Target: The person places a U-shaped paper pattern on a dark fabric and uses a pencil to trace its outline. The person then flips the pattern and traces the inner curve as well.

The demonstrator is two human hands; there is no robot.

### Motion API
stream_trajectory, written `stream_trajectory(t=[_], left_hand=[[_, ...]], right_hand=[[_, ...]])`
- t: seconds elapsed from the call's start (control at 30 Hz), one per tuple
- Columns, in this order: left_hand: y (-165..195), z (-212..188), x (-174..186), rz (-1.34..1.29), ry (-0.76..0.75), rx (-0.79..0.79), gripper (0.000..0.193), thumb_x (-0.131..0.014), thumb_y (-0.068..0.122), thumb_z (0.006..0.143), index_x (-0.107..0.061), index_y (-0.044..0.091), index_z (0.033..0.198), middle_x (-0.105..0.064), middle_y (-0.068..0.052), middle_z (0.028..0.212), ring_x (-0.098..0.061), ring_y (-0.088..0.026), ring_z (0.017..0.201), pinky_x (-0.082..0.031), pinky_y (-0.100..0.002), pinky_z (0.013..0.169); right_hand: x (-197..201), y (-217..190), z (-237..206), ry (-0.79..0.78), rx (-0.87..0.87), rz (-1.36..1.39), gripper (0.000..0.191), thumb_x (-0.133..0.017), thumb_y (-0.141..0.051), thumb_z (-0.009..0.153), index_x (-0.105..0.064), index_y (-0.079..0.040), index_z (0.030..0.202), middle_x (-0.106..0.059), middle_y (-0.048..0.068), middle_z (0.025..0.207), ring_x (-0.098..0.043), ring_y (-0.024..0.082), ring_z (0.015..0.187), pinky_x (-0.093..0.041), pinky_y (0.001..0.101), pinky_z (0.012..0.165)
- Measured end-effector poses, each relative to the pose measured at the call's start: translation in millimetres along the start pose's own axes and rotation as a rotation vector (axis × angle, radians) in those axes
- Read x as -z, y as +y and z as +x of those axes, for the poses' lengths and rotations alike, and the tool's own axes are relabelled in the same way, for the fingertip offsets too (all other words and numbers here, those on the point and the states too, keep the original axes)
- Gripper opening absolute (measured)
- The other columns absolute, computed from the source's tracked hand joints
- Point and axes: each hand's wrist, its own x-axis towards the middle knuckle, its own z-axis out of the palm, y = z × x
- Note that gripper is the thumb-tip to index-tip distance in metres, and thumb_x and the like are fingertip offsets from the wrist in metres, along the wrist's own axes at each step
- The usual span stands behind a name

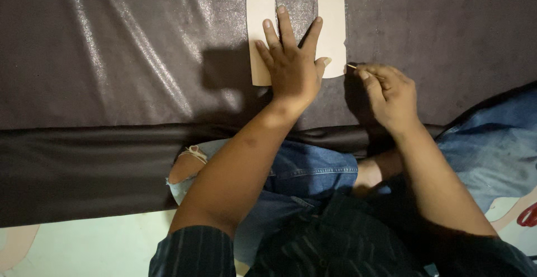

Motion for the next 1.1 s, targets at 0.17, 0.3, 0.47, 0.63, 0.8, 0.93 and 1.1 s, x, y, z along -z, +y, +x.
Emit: stream_trajectory(t=[0.17,0.3,0.47,0.63,0.8,0.93,1.1], left_hand=[[1.5,0.1,1.3,0.011,-0.017,0.018,0.077,-0.083,0.04,0.082,-0.048,0.031,0.15,-0.003,-0.028,0.164,-0.005,-0.059,0.151,-0.01,-0.079,0.118],[2.9,1.0,4.7,0.016,-0.013,0.007,0.078,-0.083,0.042,0.081,-0.048,0.03,0.15,-0.003,-0.029,0.163,-0.005,-0.06,0.15,-0.009,-0.079,0.117],[3.0,1.8,9.0,0.038,-0.054,0.018,0.076,-0.083,0.041,0.081,-0.05,0.03,0.149,-0.005,-0.029,0.163,-0.008,-0.059,0.149,-0.012,-0.079,0.116],[-2.1,5.7,10.3,0.12,-0.048,0.0,0.069,-0.08,0.036,0.084,-0.052,0.028,0.147,-0.016,-0.029,0.163,-0.022,-0.058,0.147,-0.023,-0.073,0.117],[-7.5,9.8,14.3,0.148,-0.054,-0.027,0.071,-0.08,0.034,0.084,-0.051,0.02,0.147,-0.025,-0.03,0.159,-0.03,-0.058,0.143,-0.029,-0.071,0.113],[-6.8,10.6,18.1,0.116,-0.04,-0.02,0.079,-0.083,0.034,0.08,-0.049,0.013,0.148,-0.027,-0.026,0.16,-0.033,-0.056,0.143,-0.033,-0.07,0.112],[-4.5,10.8,19.1,0.08,-0.034,0.01,0.081,-0.086,0.033,0.079,-0.049,0.011,0.148,-0.029,-0.023,0.161,-0.035,-0.053,0.145,-0.035,-0.069,0.113]], right_hand=[[2.0,0.8,-5.2,-0.017,-0.015,-0.018,0.013,-0.065,-0.011,0.109,-0.073,-0.001,0.11,-0.076,0.012,0.104,-0.074,0.023,0.096,-0.058,0.0336,0.086],[0.4,-0.8,-4.6,-0.011,0.016,-0.025,0.011,-0.065,-0.01,0.108,-0.073,-0.003,0.111,-0.075,0.013,0.105,-0.074,0.025,0.097,-0.057,0.0349,0.087],[-16.8,-5.9,-3.9,-0.02,0.19,-0.086,0.011,-0.066,-0.009,0.105,-0.073,-0.003,0.111,-0.075,0.015,0.107,-0.072,0.03,0.1,-0.056,0.0386,0.09],[-18.2,-1.6,-5.7,-0.031,0.036,0.034,0.011,-0.066,-0.012,0.107,-0.07,-0.004,0.112,-0.075,0.013,0.106,-0.074,0.026,0.097,-0.058,0.0358,0.087],[-17.5,-0.9,-7.5,0.024,0.07,-0.076,0.01,-0.065,-0.012,0.107,-0.071,-0.003,0.11,-0.075,0.013,0.106,-0.072,0.028,0.1,-0.057,0.0383,0.09],[-36.3,-7.4,-10.1,-0.049,0.157,0.004,0.011,-0.065,-0.01,0.105,-0.071,-0.004,0.112,-0.075,0.013,0.109,-0.072,0.029,0.102,-0.056,0.0396,0.091],[-24.5,-2.4,-11.9,0.029,0.128,0.026,0.009,-0.065,-0.012,0.108,-0.069,-0.004,0.112,-0.075,0.013,0.11,-0.072,0.029,0.103,-0.056,0.0396,0.093]])
